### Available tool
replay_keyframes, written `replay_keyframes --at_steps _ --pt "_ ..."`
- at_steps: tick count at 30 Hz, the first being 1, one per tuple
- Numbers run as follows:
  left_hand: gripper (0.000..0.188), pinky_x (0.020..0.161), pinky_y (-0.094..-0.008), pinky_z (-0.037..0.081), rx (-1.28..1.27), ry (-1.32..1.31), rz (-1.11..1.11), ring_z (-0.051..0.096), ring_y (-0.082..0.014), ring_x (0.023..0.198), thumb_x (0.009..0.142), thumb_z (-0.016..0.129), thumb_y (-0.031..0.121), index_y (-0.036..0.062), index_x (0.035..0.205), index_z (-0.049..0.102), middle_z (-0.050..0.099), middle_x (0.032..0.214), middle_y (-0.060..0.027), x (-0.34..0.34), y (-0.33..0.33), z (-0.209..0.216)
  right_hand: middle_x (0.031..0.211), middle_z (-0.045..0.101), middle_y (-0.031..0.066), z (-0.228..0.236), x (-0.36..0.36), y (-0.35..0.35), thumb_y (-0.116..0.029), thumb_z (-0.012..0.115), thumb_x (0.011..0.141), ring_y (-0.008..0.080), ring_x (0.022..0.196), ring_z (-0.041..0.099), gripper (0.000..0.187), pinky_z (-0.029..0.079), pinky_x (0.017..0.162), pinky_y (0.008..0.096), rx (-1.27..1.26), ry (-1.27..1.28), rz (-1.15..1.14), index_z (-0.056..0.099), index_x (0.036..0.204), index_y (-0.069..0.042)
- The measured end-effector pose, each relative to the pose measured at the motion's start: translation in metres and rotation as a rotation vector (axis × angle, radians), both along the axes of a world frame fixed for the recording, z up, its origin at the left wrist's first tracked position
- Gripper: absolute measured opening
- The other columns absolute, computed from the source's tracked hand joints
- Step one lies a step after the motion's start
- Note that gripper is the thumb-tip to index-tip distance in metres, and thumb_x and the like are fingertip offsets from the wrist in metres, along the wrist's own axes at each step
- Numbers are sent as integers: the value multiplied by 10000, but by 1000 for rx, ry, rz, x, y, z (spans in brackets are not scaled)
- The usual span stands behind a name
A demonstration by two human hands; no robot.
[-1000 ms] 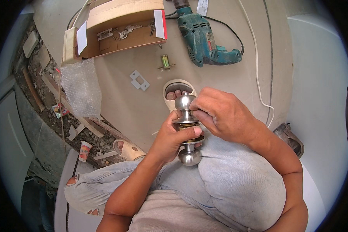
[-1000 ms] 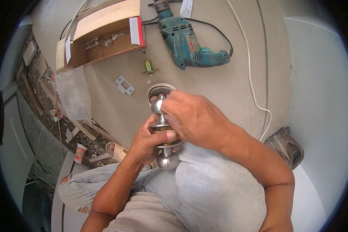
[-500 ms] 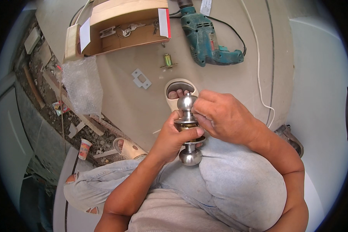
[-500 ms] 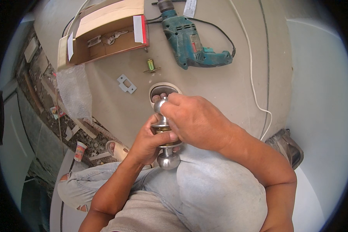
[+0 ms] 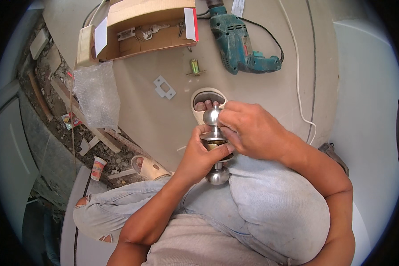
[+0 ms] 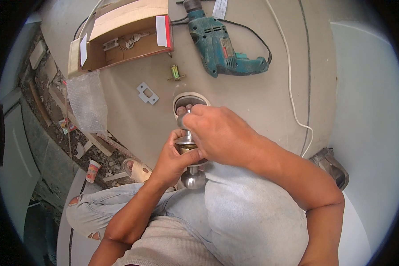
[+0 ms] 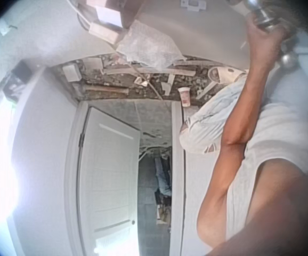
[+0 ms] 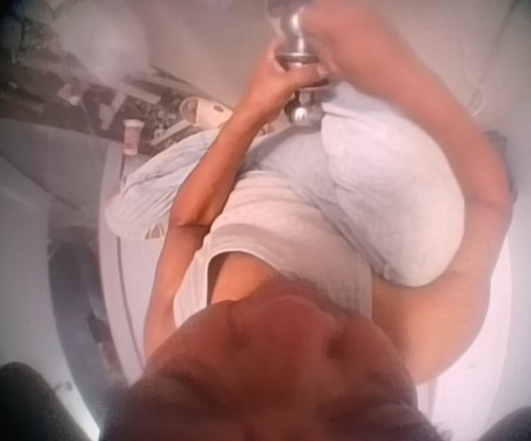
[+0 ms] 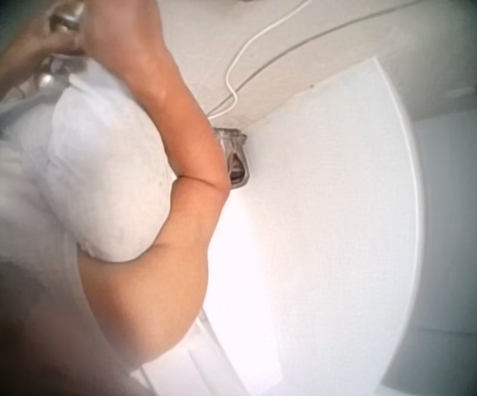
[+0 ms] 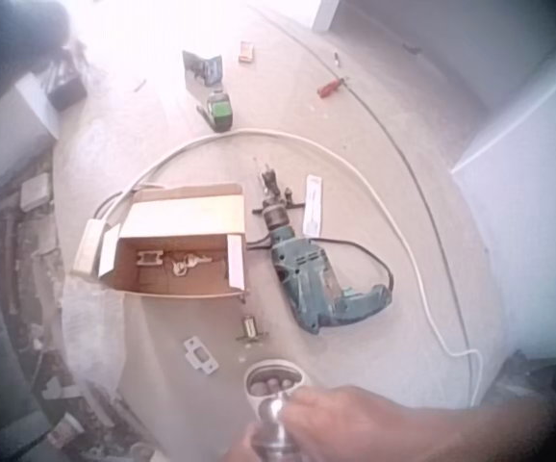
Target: The person sits on the floor and assembles a door knob by hand, attaching the two knobs to the central mechanism, inserting the spindle, and securing the components. The person repeatedly rotates and adjusts the knobs to ensure proper fit.
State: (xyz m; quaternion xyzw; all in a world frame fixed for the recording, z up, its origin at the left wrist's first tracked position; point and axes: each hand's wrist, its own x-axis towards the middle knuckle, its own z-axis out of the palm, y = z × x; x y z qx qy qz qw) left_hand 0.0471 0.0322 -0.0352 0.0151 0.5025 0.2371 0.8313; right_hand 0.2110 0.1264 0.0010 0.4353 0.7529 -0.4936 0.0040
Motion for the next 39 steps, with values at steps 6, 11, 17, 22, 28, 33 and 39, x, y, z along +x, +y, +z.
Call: replay_keyframes --at_steps 6,11,17,22,28,33,39 --pt "577 827 -296 556 -20 17 45 655 -172 985 904 696 71 -62 1337 338 606 1158 -170 -3 -1 -6 869 616 182 0 -3 0 -16 683 781 383 791 657 116 551 708 455 -9 -59 -15 620 875 6" --pt "559 849 -300 542 125 119 -11 636 -168 1029 921 672 97 -64 1344 344 612 1163 -170 -6 0 -8 887 609 183 -9 6 -3 -13 668 806 397 792 644 129 537 698 463 17 -38 -65 623 927 -3" --pt "652 911 -306 522 84 -6 83 631 -169 1050 899 705 94 -70 1398 320 610 1171 -163 -10 -3 -19 874 596 154 -16 7 -9 13 665 821 352 772 619 118 499 691 424 -2 23 -190 631 932 -5" --pt "648 923 -309 518 136 16 45 627 -163 1040 899 719 114 -86 1392 349 595 1188 -161 -8 -6 -23 872 585 182 -23 7 -12 -15 657 832 396 767 622 94 517 683 461 47 54 -154 605 908 1" --pt "710 918 -300 518 160 118 7 621 -169 1058 864 744 127 -111 1410 358 596 1186 -154 1 -1 -29 871 596 185 -33 8 -14 -24 650 830 404 773 624 87 519 687 466 48 39 -148 602 897 5" --pt "790 932 -302 519 187 130 -60 626 -188 1076 844 765 129 -127 1447 324 586 1215 -168 1 -3 -43 872 601 187 -48 14 -15 -29 653 822 404 790 631 98 519 694 473 64 12 -123 605 900 4" --pt "785 929 -324 538 190 86 58 625 -201 1094 837 773 108 -106 1433 310 571 1238 -196 10 3 -60 873 588 176 -54 12 -8 -29 671 812 398 775 627 118 519 687 468 100 -22 -103 605 908 -10"
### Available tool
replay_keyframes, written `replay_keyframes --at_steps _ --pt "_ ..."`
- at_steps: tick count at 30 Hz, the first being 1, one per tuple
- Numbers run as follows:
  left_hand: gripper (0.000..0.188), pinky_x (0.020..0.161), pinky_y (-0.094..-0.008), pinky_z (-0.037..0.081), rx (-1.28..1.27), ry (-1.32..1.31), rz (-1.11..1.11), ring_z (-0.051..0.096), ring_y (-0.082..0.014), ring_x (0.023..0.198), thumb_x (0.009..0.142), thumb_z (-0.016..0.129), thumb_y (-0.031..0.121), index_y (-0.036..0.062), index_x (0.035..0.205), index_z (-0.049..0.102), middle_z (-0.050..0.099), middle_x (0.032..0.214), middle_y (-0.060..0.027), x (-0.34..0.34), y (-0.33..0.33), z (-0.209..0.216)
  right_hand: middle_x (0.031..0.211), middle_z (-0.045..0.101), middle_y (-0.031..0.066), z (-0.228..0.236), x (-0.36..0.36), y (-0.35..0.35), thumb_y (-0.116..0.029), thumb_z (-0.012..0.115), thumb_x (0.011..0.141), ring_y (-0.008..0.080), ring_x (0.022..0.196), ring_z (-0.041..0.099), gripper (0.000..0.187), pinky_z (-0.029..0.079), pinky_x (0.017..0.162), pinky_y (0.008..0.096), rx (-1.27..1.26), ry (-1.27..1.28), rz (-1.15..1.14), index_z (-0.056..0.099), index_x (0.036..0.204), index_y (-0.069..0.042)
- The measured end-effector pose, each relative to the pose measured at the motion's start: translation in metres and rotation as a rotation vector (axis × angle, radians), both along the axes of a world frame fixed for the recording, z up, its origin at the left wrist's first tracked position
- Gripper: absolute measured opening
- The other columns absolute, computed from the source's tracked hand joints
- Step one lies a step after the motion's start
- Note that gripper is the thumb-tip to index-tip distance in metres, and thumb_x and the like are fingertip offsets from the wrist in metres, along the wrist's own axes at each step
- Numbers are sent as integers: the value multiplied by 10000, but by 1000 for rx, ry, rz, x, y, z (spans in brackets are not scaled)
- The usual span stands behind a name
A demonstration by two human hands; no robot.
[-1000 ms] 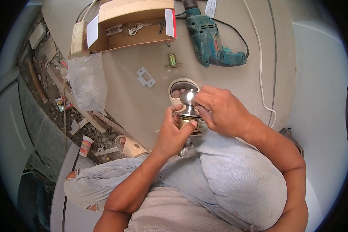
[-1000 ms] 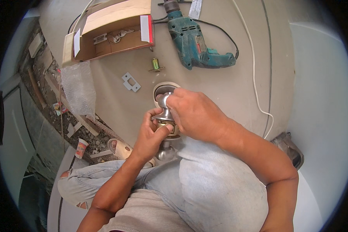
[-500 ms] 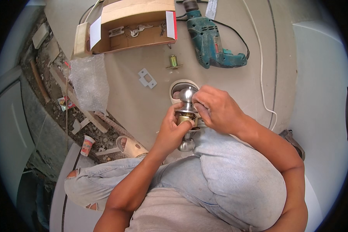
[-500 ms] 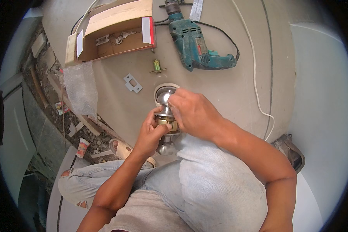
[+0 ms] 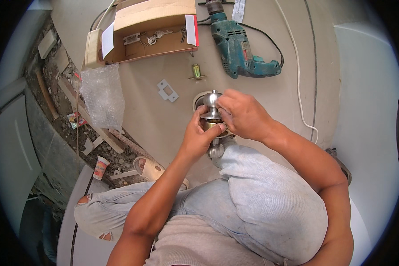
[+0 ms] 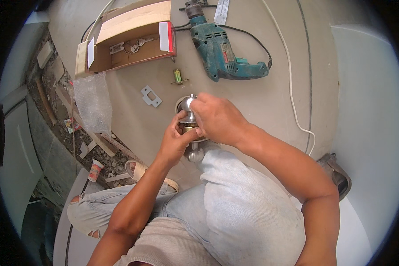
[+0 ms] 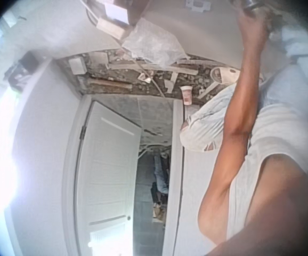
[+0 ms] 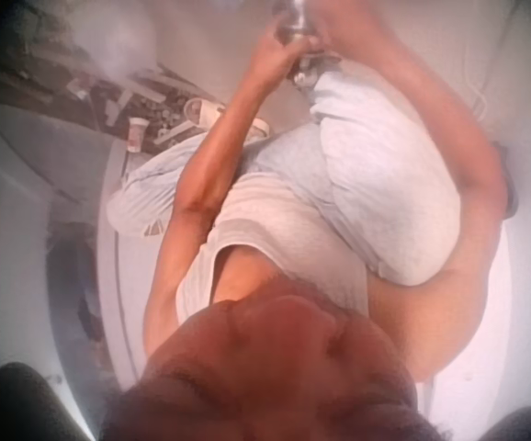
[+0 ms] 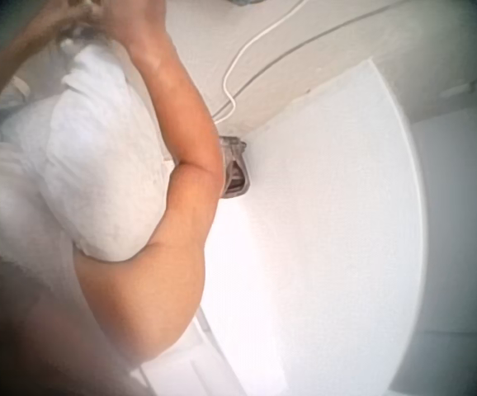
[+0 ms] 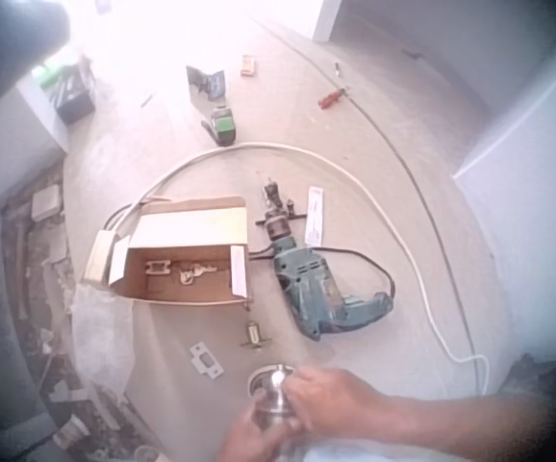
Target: The person sits on the floor and assembles a door knob by hand, attaching the two knobs to the central mechanism, inserting the spindle, and securing the components. The person repeatedly rotates and adjusts the knobs to ensure proper fit.
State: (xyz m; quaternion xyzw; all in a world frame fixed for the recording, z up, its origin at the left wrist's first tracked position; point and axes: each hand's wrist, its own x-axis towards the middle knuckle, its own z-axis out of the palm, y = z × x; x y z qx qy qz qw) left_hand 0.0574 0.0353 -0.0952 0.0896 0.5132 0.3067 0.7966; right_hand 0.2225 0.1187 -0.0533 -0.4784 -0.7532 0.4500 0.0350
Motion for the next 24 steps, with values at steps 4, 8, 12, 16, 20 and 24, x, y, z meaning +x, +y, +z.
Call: replay_keyframes --at_steps 4,8,12,16,20,24 --pt "823 917 -318 538 7 75 -89 629 -211 1086 822 765 92 -107 1449 269 572 1228 -201 1 1 -6 881 566 163 -7 2 -2 -31 673 832 390 771 615 140 505 670 464 23 -25 29 599 950 -20" --pt "766 889 -314 541 5 237 -223 636 -209 1034 795 763 80 -96 1388 311 583 1194 -201 2 8 -1 894 564 164 -12 5 -7 -47 676 846 397 758 613 143 508 664 468 35 -50 43 594 961 -23" --pt "744 883 -316 539 -47 271 -205 633 -208 998 771 775 82 -74 1353 338 587 1167 -198 1 9 -1 892 588 186 -14 6 -7 -77 651 855 410 772 642 111 535 687 490 47 -51 11 588 929 -22" --pt "723 871 -317 540 30 273 -164 633 -206 987 768 787 106 -63 1340 376 597 1136 -183 0 1 -10 877 575 170 -20 5 -11 -63 667 861 401 766 625 117 523 681 472 58 -54 -6 597 945 -24" --pt "658 827 -307 541 68 253 -145 631 -184 958 765 791 122 -42 1303 451 605 1092 -143 0 -5 -15 865 582 159 -23 6 -6 -45 679 845 393 763 617 105 519 680 454 49 0 12 619 928 -23" --pt "612 791 -297 536 69 236 -227 621 -164 924 756 787 110 -6 1283 499 602 1067 -107 -5 6 -9 857 595 161 -20 3 0 -37 687 819 389 779 619 94 517 697 447 4 -51 66 641 898 -16"
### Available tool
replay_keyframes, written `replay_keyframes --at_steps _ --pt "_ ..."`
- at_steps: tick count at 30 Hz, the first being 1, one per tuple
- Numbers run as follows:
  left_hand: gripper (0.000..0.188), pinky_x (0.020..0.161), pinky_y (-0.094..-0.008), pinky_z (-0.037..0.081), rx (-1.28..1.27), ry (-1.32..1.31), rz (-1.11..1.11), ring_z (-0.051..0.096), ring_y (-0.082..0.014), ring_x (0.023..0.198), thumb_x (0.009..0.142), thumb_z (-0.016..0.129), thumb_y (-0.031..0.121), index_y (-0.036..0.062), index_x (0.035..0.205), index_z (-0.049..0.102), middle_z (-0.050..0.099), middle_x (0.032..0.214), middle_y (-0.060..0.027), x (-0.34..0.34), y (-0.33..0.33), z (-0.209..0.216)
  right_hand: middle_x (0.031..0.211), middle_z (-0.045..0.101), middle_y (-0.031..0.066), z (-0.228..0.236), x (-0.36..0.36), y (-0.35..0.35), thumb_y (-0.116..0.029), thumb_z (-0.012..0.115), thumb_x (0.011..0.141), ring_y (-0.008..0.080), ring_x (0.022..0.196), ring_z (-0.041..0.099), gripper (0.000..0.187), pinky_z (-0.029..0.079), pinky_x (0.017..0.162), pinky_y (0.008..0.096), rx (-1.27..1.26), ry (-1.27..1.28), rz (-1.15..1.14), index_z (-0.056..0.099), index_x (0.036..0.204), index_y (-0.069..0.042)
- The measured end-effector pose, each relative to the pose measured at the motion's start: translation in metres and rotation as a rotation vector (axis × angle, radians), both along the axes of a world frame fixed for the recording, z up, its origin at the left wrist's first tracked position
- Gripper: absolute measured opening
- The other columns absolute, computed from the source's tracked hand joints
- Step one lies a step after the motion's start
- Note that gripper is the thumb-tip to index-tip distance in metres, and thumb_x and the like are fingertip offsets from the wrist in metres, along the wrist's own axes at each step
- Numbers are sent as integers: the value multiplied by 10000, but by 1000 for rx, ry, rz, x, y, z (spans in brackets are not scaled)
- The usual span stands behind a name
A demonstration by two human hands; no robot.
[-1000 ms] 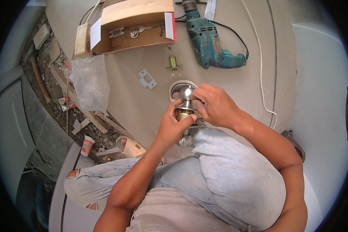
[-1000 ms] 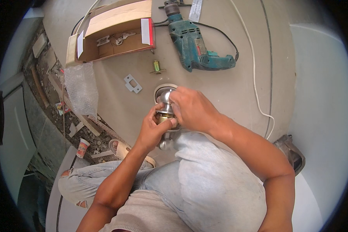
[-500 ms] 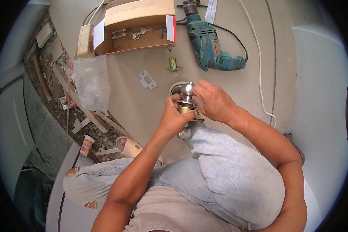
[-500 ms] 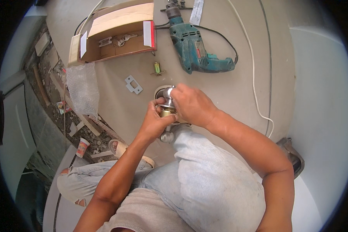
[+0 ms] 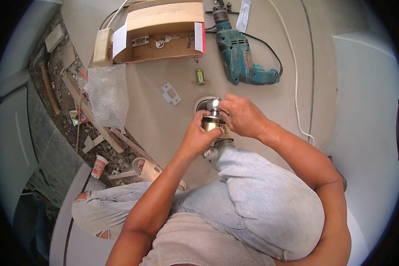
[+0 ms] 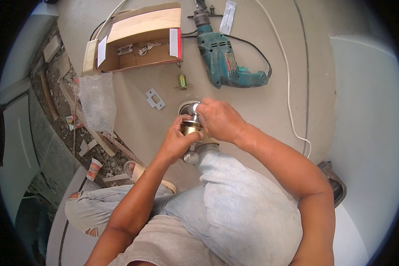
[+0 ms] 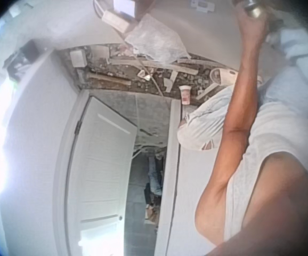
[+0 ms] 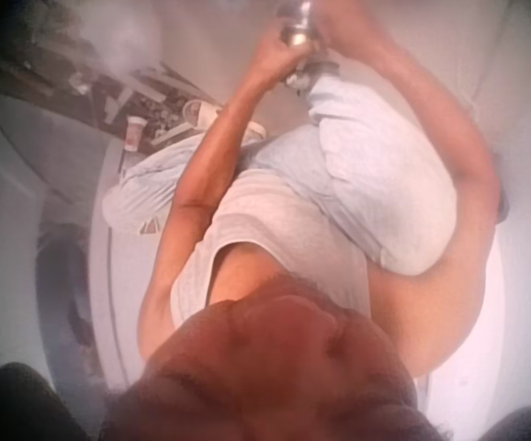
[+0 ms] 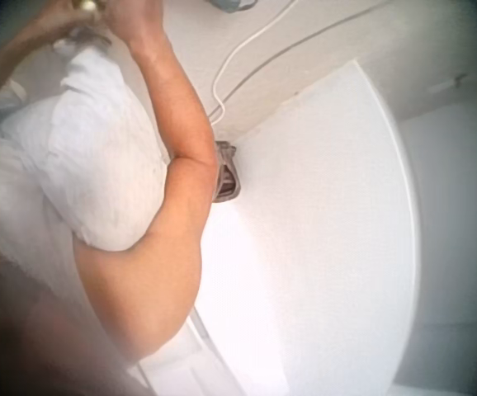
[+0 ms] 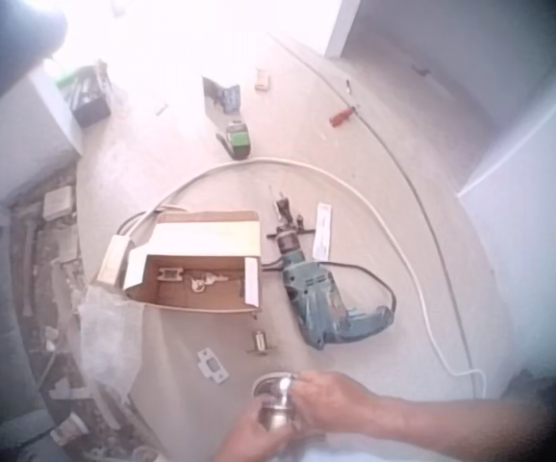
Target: The person sits on the floor and assembles a door knob by hand, attaching the two knobs to the central mechanism, inserting the spindle, and securing the components. The person repeatedly rotates and adjusts the knobs to ensure proper fit.
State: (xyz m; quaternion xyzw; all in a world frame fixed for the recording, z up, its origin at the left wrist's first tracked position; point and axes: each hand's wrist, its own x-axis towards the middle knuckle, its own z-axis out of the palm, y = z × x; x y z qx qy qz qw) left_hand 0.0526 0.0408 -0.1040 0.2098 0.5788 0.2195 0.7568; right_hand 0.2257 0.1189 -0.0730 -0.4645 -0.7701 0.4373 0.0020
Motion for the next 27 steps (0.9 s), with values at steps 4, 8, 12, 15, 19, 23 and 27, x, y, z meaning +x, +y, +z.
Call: replay_keyframes --at_steps 4,8,12,15,19,23,27 --pt "596 797 -292 531 -53 -91 43 614 -156 914 754 782 97 14 1279 512 600 1062 -93 -4 0 -1 875 623 183 1 0 5 -43 666 818 402 831 635 85 525 751 471 -48 7 10 651 893 -6" --pt "625 829 -308 520 -52 -128 77 622 -177 971 758 785 112 -9 1292 484 621 1092 -120 -7 -3 -3 877 631 194 4 -5 9 -53 657 819 408 858 640 79 529 778 487 -56 -6 34 651 879 0" --pt "629 838 -301 524 -72 -159 119 622 -165 972 772 764 82 -1 1322 470 614 1095 -107 -7 -6 -5 871 629 194 4 -7 10 -58 660 813 407 850 640 74 530 774 488 -51 -5 47 645 858 -1" --pt "622 841 -292 526 -95 -199 156 620 -152 969 786 742 52 8 1340 460 607 1093 -91 -7 -6 -4 866 627 194 3 -8 9 -60 660 811 404 852 644 72 532 771 490 -40 -8 36 637 850 -4" --pt "632 856 -285 517 -92 -234 181 611 -155 993 785 754 66 -1 1338 453 608 1110 -103 -9 -8 -6 885 628 188 5 -11 4 -64 663 812 398 833 655 73 544 749 481 -11 -23 15 629 851 -12" --pt "631 843 -280 518 -83 -249 162 605 -145 981 787 750 64 -1 1339 451 600 1120 -101 -12 -7 -9 918 628 184 5 -12 0 -72 674 814 390 800 666 92 558 726 469 19 -47 -25 634 879 -21" --pt "639 812 -271 517 -67 -218 120 601 -139 959 782 751 70 1 1342 451 593 1105 -101 -12 -3 -3 922 627 185 3 -6 -1 -82 680 818 389 790 671 107 561 722 469 7 -28 -9 641 900 -25"
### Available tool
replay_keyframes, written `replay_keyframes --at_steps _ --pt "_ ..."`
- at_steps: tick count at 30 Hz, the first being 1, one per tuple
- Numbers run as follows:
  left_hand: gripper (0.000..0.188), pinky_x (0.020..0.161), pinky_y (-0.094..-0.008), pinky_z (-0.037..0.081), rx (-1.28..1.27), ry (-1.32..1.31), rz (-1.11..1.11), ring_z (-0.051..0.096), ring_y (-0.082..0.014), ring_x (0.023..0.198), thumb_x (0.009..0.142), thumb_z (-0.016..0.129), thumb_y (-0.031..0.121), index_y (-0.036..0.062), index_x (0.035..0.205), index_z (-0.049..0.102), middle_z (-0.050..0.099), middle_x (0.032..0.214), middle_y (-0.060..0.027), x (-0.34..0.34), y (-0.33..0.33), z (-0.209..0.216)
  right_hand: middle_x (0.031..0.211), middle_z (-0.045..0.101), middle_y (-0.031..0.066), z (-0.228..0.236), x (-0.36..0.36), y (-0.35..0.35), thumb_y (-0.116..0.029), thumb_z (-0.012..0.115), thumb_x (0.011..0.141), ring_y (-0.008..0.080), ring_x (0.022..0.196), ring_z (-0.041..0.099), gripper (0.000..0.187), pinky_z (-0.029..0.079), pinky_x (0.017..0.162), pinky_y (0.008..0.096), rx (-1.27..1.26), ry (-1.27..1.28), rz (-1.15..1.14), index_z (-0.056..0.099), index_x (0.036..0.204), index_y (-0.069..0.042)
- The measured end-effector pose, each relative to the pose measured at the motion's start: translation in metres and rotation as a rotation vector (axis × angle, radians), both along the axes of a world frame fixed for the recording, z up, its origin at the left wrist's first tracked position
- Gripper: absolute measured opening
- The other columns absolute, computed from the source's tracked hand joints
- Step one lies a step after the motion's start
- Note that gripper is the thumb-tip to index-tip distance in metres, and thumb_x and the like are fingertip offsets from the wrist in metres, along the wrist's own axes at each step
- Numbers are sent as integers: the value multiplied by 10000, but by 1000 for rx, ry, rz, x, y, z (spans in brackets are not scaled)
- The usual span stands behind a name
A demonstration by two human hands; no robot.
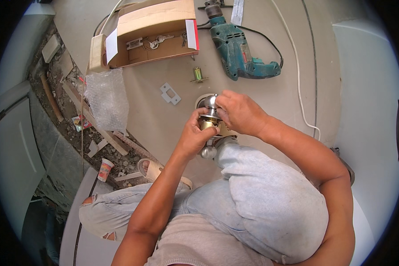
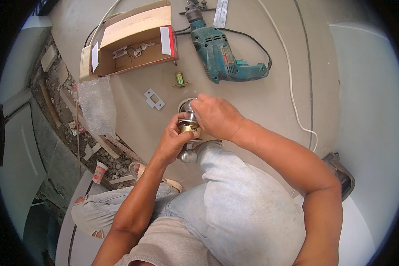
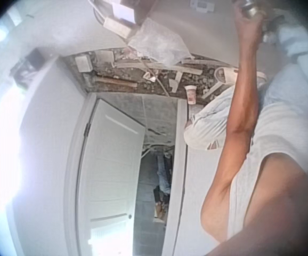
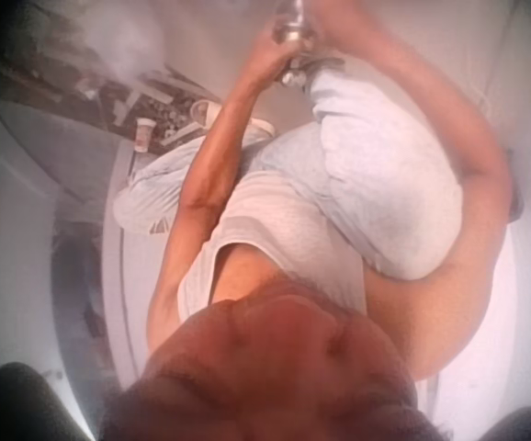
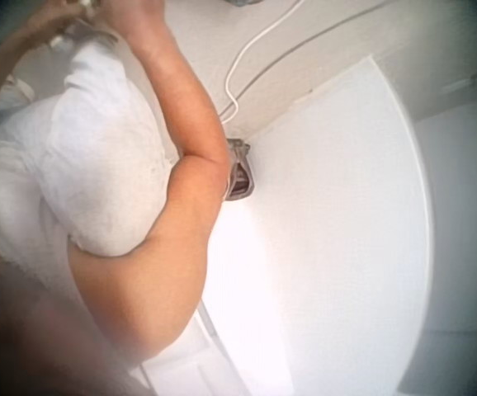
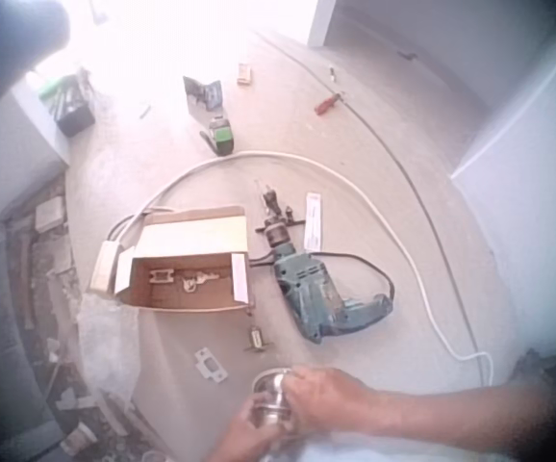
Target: The person sits on the floor and assembles a door knob by hand, attaching the two knobs to the central mechanism, inserting the spindle, and securing the components. The person repeatedly rotates and adjusts the knobs to ensure proper fit.
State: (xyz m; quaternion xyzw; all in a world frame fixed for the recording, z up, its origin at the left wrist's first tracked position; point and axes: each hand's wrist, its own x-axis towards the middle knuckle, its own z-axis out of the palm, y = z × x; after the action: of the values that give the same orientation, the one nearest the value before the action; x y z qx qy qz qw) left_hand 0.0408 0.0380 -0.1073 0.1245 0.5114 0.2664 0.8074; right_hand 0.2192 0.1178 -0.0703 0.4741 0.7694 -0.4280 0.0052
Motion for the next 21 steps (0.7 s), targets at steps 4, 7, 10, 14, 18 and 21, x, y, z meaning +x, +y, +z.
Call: replay_keyframes --at_steps 4,7,10,14,18,21 --pt "642 788 -267 517 12 4 -14 598 -139 933 777 752 77 7 1339 452 587 1095 -102 -2 1 -2 915 628 183 3 -5 2 -88 671 821 391 794 674 102 561 723 466 6 -37 50 646 897 -24" --pt "636 781 -270 516 15 -14 -37 598 -140 918 774 749 78 13 1333 453 587 1086 -101 -5 1 -3 912 629 184 5 -7 3 -93 669 815 392 800 673 106 559 727 467 -8 -50 57 649 894 -25" --pt "629 779 -277 517 -18 -31 -40 599 -139 903 774 745 75 18 1329 454 592 1065 -96 -7 3 -3 911 629 186 4 -7 4 -97 670 809 395 809 670 111 555 731 474 -8 -32 56 649 893 -27" --pt "622 779 -285 519 -48 -50 -47 603 -139 893 774 739 65 22 1326 456 602 1041 -88 -8 7 0 914 629 186 3 -8 7 -98 663 813 402 835 665 114 546 743 486 -45 -41 61 643 901 -27" --pt "613 799 -291 528 -80 -83 -45 625 -151 936 796 720 69 21 1344 449 616 1065 -96 -10 10 0 910 621 188 5 -5 15 -100 640 838 409 854 656 131 540 754 490 -51 8 76 610 937 -20" --pt "615 799 -302 545 -105 -106 1 639 -166 971 814 699 68 21 1367 435 622 1094 -109 -9 16 9 909 618 198 12 1 22 -104 618 860 410 865 649 131 536 761 491 -12 25 35 576 949 -18"
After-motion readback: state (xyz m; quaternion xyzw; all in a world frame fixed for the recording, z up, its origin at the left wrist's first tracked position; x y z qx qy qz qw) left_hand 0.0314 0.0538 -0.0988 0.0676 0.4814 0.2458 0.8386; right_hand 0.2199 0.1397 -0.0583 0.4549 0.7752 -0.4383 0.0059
